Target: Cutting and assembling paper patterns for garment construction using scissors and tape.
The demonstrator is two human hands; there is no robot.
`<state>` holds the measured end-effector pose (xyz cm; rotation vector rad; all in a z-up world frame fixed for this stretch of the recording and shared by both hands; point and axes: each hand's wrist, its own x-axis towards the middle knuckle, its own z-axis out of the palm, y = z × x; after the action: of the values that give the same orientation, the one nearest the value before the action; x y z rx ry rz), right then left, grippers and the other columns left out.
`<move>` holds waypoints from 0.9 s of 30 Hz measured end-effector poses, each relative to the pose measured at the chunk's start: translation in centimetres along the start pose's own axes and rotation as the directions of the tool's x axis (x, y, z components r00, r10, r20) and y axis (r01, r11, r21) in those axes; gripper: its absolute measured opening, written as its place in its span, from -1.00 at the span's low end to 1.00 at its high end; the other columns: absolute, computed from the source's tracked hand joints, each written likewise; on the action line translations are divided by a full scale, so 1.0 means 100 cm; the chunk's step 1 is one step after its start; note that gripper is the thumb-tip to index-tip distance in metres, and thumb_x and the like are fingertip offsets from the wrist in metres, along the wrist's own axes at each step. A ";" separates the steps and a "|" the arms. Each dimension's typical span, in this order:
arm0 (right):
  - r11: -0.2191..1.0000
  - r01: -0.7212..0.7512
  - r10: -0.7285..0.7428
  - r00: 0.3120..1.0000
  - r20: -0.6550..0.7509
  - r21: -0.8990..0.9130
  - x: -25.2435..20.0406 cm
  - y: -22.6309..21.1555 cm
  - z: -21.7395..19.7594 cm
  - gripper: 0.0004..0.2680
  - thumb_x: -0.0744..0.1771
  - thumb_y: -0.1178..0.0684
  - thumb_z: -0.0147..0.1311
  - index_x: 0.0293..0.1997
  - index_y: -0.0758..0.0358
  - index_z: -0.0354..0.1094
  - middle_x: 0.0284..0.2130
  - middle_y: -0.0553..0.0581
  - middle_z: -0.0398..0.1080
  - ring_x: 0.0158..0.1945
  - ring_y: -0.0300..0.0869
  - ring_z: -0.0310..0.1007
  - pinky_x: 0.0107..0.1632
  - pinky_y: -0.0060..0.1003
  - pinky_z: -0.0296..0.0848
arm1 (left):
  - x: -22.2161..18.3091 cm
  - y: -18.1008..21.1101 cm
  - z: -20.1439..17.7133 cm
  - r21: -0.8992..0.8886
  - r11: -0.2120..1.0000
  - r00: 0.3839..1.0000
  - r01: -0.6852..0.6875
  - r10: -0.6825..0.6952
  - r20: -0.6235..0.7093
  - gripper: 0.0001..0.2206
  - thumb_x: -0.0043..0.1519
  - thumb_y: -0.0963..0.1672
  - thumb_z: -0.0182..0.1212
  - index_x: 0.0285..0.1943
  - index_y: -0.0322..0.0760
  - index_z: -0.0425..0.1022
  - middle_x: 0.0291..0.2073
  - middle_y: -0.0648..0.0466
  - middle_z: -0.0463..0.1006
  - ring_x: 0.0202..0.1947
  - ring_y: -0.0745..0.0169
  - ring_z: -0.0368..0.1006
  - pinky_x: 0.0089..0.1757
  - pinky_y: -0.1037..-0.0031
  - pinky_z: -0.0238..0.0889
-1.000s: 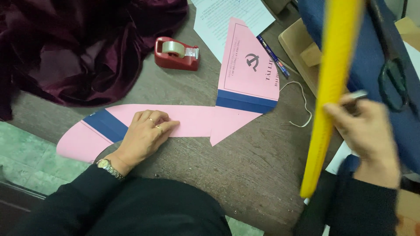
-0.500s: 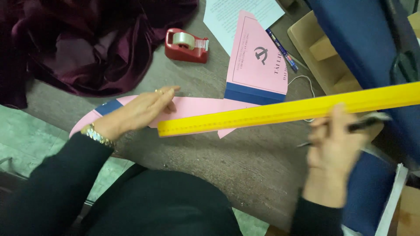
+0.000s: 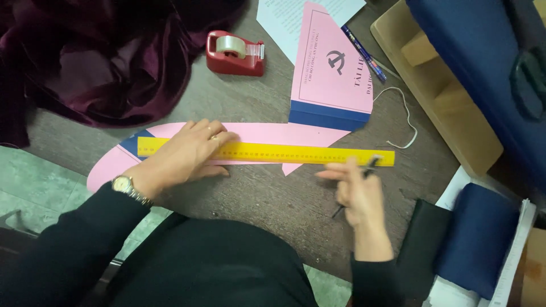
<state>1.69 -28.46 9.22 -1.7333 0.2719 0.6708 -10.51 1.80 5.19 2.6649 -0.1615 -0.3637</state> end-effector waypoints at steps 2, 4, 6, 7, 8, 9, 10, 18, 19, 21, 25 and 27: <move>0.998 0.058 -0.058 0.996 -0.067 -0.001 0.003 -0.002 -0.014 -0.60 0.44 -0.11 -0.36 -0.20 0.46 0.41 -0.42 0.42 0.48 -0.89 -0.45 -0.08 -0.77 -0.57 -0.08 | -0.013 -0.006 0.012 -0.015 0.999 0.996 -0.053 0.051 -0.076 -0.40 0.00 0.03 0.37 0.22 -0.17 0.32 -0.05 0.01 0.42 0.02 0.03 0.34 0.00 0.24 0.21; 0.939 0.323 -0.285 0.925 -0.253 0.123 0.008 -0.005 -0.027 -0.40 0.33 -0.44 -0.58 -0.28 0.27 0.43 -0.37 0.28 0.47 -0.37 -0.20 0.53 -0.16 -0.34 0.54 | -0.024 -0.011 0.024 0.006 0.998 0.973 -0.070 0.070 -0.220 -0.54 0.08 -0.05 0.30 0.17 -0.12 0.39 0.04 0.10 0.41 0.13 0.10 0.29 0.05 0.26 0.18; 0.921 0.386 -0.385 0.878 -0.284 -0.056 0.017 0.001 -0.039 -0.34 0.30 -0.49 -0.68 -0.20 0.26 0.44 -0.36 0.29 0.45 -0.30 -0.14 0.53 -0.10 -0.34 0.52 | -0.034 -0.015 0.039 0.048 0.998 0.954 -0.051 0.063 -0.294 -0.57 0.11 -0.03 0.26 0.19 -0.07 0.39 0.09 0.13 0.40 0.17 0.12 0.27 0.09 0.26 0.14; 0.870 0.433 -0.488 0.823 -0.291 -0.235 0.022 0.003 -0.045 -0.27 0.27 -0.54 -0.78 -0.11 0.25 0.44 -0.35 0.30 0.43 -0.24 -0.08 0.53 -0.04 -0.34 0.50 | -0.039 -0.018 0.047 0.088 0.996 0.927 -0.025 0.056 -0.370 -0.59 0.15 -0.02 0.22 0.21 -0.01 0.38 0.13 0.15 0.39 0.21 0.15 0.24 0.13 0.26 0.11; 0.871 0.431 -0.487 0.824 -0.291 -0.236 0.031 0.015 -0.055 -0.27 0.27 -0.54 -0.78 -0.11 0.25 0.44 -0.35 0.30 0.43 -0.24 -0.08 0.53 -0.04 -0.34 0.50 | -0.042 -0.017 0.050 0.087 0.996 0.928 -0.025 0.056 -0.369 -0.59 0.15 -0.02 0.22 0.21 -0.01 0.38 0.13 0.15 0.39 0.21 0.15 0.24 0.13 0.26 0.11; 0.827 0.465 -0.549 0.788 -0.278 -0.316 0.042 0.027 -0.064 -0.29 0.31 -0.49 -0.80 -0.06 0.25 0.44 -0.50 0.25 0.38 -0.37 -0.12 0.47 -0.12 -0.39 0.45 | -0.045 -0.016 0.053 0.093 0.996 0.909 0.004 0.035 -0.414 -0.60 0.17 -0.01 0.21 0.22 0.02 0.40 0.15 0.17 0.39 0.23 0.16 0.23 0.17 0.26 0.06; 0.776 0.494 -0.608 0.750 -0.259 -0.393 0.052 0.039 -0.073 -0.31 0.35 -0.43 -0.82 -0.02 0.25 0.44 -0.65 0.20 0.32 -0.49 -0.17 0.41 -0.20 -0.44 0.41 | -0.049 -0.016 0.055 0.097 0.995 0.888 0.033 0.016 -0.459 -0.61 0.18 0.00 0.19 0.22 0.05 0.41 0.17 0.20 0.40 0.24 0.18 0.23 0.20 0.25 0.02; 0.377 0.731 -0.739 0.608 0.292 -0.568 0.050 0.037 -0.040 -0.62 0.21 0.17 0.27 0.14 0.14 0.34 0.04 0.06 0.41 0.23 0.04 0.25 0.36 0.00 -0.01 | -0.054 -0.010 0.061 0.067 0.994 0.818 0.087 -0.033 -0.574 -0.70 0.18 -0.02 0.23 0.11 0.09 0.50 0.16 0.26 0.44 0.19 0.21 0.29 0.19 0.28 0.05; 0.382 0.730 -0.728 0.615 0.302 -0.566 0.051 0.037 -0.038 -0.61 0.20 0.15 0.28 0.14 0.13 0.34 0.06 0.05 0.40 0.27 0.04 0.21 0.38 0.02 -0.06 | -0.054 -0.009 0.063 0.069 0.993 0.815 0.099 -0.041 -0.578 -0.73 0.19 -0.03 0.23 0.09 0.12 0.51 0.14 0.29 0.45 0.18 0.23 0.30 0.17 0.29 0.06; 0.383 0.731 -0.729 0.615 0.301 -0.565 0.055 0.038 -0.035 -0.62 0.21 0.16 0.28 0.14 0.13 0.34 0.05 0.03 0.40 0.27 0.02 0.21 0.38 0.02 -0.08 | -0.054 -0.008 0.060 0.072 0.992 0.810 0.106 -0.044 -0.584 -0.75 0.20 -0.03 0.22 0.07 0.12 0.53 0.11 0.28 0.48 0.16 0.23 0.31 0.16 0.28 0.08; 0.399 0.732 -0.740 0.612 0.278 -0.552 0.057 0.039 -0.030 -0.64 0.22 0.20 0.27 0.11 0.14 0.35 0.03 0.03 0.41 0.27 0.00 0.22 0.40 0.07 -0.14 | -0.052 -0.004 0.056 0.038 0.994 0.794 0.105 -0.061 -0.605 -0.79 0.24 -0.07 0.20 0.04 0.08 0.56 0.05 0.24 0.53 0.13 0.21 0.35 0.14 0.28 0.10; 0.393 0.737 -0.747 0.605 0.277 -0.550 0.057 0.042 -0.030 -0.64 0.22 0.20 0.28 0.10 0.14 0.35 0.02 0.05 0.42 0.26 0.01 0.23 0.40 0.06 -0.13 | -0.052 -0.003 0.055 0.031 0.994 0.793 0.107 -0.066 -0.605 -0.79 0.23 -0.08 0.21 0.04 0.09 0.56 0.04 0.24 0.53 0.13 0.21 0.35 0.13 0.28 0.10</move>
<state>5.04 -31.45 3.01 -2.2188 -0.8259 0.0265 -16.97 0.68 1.50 2.7074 0.1548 0.4887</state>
